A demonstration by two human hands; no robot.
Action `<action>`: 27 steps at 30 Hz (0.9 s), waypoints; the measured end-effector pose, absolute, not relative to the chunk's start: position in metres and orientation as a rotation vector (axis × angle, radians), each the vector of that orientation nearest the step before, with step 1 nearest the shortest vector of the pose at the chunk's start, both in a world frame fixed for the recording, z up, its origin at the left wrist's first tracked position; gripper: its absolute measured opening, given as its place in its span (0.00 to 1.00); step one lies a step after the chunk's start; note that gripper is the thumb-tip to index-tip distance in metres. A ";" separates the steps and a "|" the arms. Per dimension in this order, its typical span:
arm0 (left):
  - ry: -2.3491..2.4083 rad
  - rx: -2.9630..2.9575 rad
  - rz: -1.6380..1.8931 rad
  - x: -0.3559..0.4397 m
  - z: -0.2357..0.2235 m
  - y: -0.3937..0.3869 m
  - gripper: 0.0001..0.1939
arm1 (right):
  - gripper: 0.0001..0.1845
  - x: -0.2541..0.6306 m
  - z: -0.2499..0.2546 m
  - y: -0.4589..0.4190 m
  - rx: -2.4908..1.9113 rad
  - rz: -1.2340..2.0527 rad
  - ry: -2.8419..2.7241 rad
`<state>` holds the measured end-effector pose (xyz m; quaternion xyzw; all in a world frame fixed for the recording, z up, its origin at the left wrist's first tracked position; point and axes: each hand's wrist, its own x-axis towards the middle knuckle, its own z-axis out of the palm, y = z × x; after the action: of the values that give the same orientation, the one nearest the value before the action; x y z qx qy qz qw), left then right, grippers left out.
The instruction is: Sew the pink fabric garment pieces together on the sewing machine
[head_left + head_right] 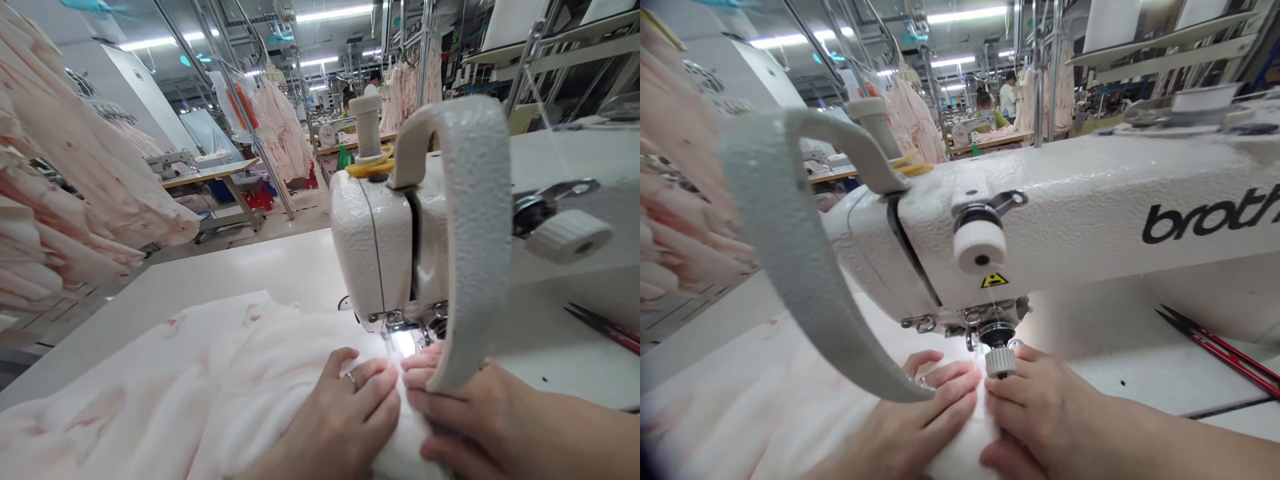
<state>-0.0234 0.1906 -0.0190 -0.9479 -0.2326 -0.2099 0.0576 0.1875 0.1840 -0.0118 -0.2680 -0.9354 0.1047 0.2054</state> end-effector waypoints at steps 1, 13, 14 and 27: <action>-0.737 -2.906 -0.597 -0.024 -0.017 0.192 0.14 | 0.16 0.188 -0.014 0.187 -0.757 0.303 -2.590; -0.813 -2.925 -0.340 -0.027 -0.009 0.207 0.19 | 0.10 0.195 -0.021 0.191 -0.858 0.209 -2.588; -0.798 -2.932 -0.311 -0.027 -0.008 0.206 0.19 | 0.10 0.195 -0.018 0.188 -0.838 0.247 -2.609; -0.695 -3.160 -0.215 -0.031 -0.009 0.194 0.13 | 0.09 0.201 -0.017 0.178 -0.699 0.229 -2.946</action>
<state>-0.0305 0.1942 -0.0089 -0.9733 -0.2141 -0.0662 -0.0507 0.2012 0.1784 -0.0170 -0.2298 -0.9689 0.0755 0.0525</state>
